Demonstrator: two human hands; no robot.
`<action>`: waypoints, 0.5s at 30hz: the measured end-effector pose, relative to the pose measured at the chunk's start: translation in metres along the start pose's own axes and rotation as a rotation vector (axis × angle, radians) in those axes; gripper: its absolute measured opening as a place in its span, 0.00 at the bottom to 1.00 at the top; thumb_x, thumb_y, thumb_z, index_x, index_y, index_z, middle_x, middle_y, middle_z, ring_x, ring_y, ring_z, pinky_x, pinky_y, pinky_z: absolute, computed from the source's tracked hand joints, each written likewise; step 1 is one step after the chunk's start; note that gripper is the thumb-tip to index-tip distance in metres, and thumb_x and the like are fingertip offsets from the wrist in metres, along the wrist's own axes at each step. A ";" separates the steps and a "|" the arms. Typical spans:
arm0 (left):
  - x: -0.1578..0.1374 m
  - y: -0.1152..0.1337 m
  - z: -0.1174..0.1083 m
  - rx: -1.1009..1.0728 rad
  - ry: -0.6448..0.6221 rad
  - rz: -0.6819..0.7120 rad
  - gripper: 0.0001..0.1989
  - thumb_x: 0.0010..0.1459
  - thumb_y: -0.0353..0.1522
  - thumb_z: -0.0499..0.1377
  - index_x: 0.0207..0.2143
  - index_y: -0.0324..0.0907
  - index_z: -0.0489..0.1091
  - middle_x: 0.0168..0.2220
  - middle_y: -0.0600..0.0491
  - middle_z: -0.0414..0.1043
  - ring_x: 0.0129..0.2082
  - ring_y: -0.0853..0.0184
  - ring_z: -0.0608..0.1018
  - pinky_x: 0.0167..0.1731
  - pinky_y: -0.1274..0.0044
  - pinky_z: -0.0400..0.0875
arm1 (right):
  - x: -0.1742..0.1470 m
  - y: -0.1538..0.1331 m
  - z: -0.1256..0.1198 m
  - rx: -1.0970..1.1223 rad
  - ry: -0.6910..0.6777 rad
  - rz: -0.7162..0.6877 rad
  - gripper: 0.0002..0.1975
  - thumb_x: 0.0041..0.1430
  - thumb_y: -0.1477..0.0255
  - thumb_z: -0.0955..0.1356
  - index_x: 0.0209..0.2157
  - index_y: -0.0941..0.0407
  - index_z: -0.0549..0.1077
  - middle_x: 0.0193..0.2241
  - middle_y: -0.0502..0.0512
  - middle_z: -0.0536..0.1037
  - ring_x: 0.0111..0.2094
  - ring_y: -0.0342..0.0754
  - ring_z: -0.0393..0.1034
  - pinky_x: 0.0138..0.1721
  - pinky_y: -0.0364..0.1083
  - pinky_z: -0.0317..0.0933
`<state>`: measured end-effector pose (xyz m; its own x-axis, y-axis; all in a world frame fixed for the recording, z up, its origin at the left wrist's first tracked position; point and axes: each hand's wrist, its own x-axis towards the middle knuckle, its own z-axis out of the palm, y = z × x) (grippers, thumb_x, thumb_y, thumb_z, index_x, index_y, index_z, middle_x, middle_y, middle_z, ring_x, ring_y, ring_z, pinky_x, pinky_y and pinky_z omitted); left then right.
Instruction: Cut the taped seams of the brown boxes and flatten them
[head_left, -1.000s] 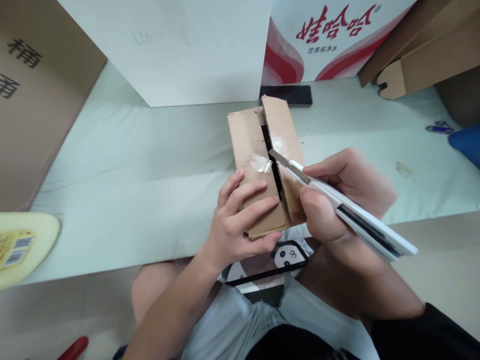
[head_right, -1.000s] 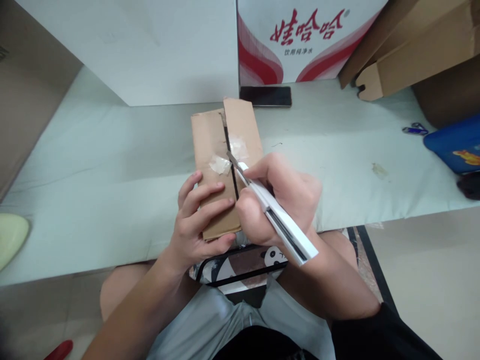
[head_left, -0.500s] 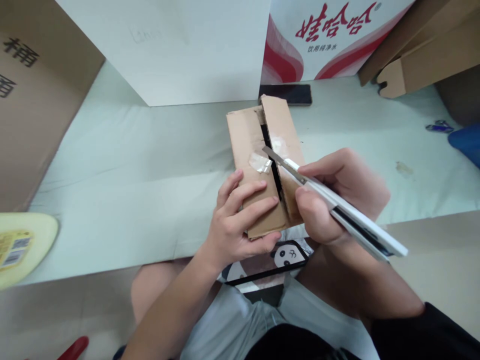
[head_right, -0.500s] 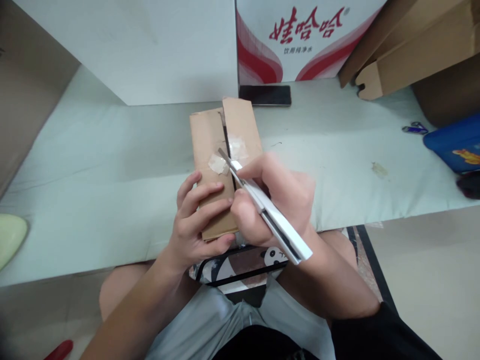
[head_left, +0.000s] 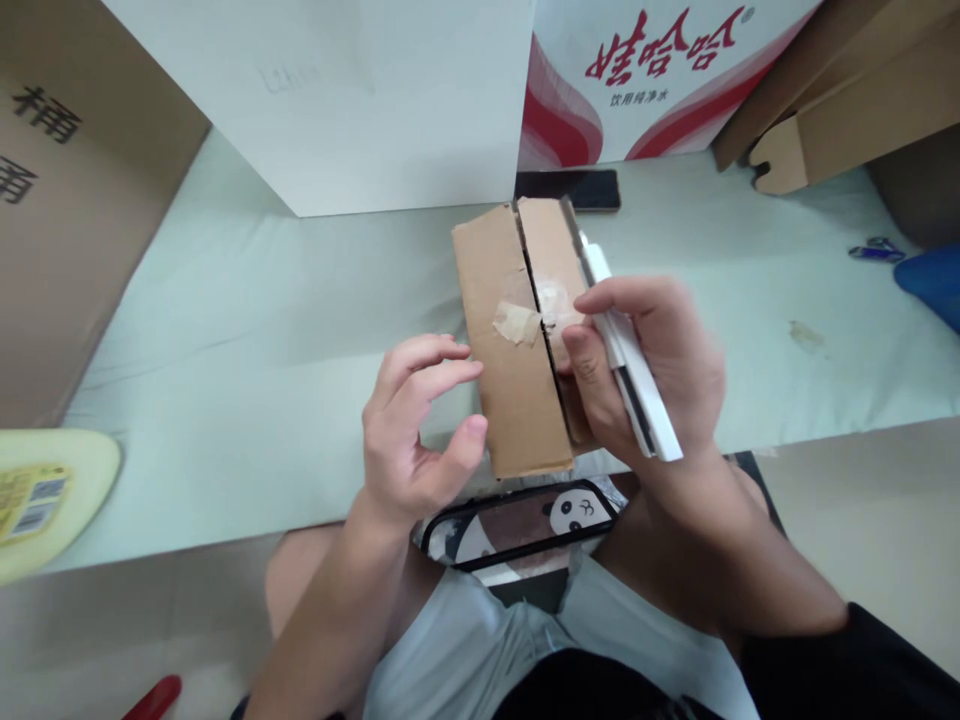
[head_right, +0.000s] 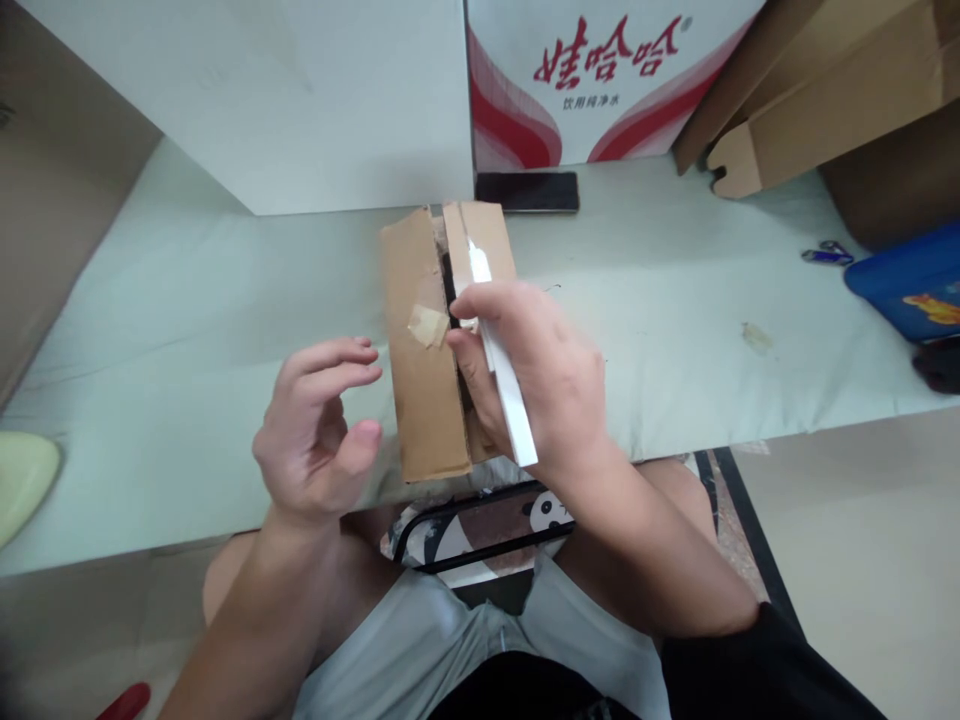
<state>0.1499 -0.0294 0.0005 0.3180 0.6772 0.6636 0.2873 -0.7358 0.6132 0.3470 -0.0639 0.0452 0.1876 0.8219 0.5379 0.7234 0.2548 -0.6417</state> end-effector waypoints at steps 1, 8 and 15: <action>0.001 0.001 0.000 0.004 -0.004 -0.020 0.12 0.66 0.38 0.58 0.50 0.47 0.73 0.49 0.48 0.76 0.50 0.58 0.79 0.53 0.61 0.78 | 0.001 0.000 -0.001 0.004 -0.027 -0.003 0.07 0.69 0.63 0.66 0.41 0.50 0.72 0.29 0.51 0.77 0.31 0.48 0.75 0.32 0.47 0.70; 0.026 0.006 0.004 0.094 -0.048 -0.146 0.10 0.64 0.37 0.65 0.47 0.47 0.74 0.45 0.51 0.77 0.44 0.63 0.80 0.40 0.70 0.78 | 0.004 0.001 0.000 0.099 -0.114 0.037 0.04 0.68 0.65 0.67 0.41 0.50 0.70 0.30 0.48 0.79 0.30 0.45 0.76 0.32 0.44 0.68; 0.050 0.014 0.007 0.204 -0.153 -0.186 0.14 0.58 0.43 0.70 0.42 0.48 0.75 0.42 0.52 0.78 0.43 0.60 0.80 0.42 0.66 0.78 | 0.001 0.004 -0.001 0.244 -0.156 0.154 0.08 0.71 0.62 0.65 0.43 0.51 0.69 0.32 0.48 0.82 0.29 0.43 0.77 0.35 0.44 0.69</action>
<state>0.1766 -0.0061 0.0392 0.3706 0.8034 0.4661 0.5240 -0.5952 0.6092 0.3509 -0.0625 0.0433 0.1648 0.9237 0.3459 0.5105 0.2202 -0.8312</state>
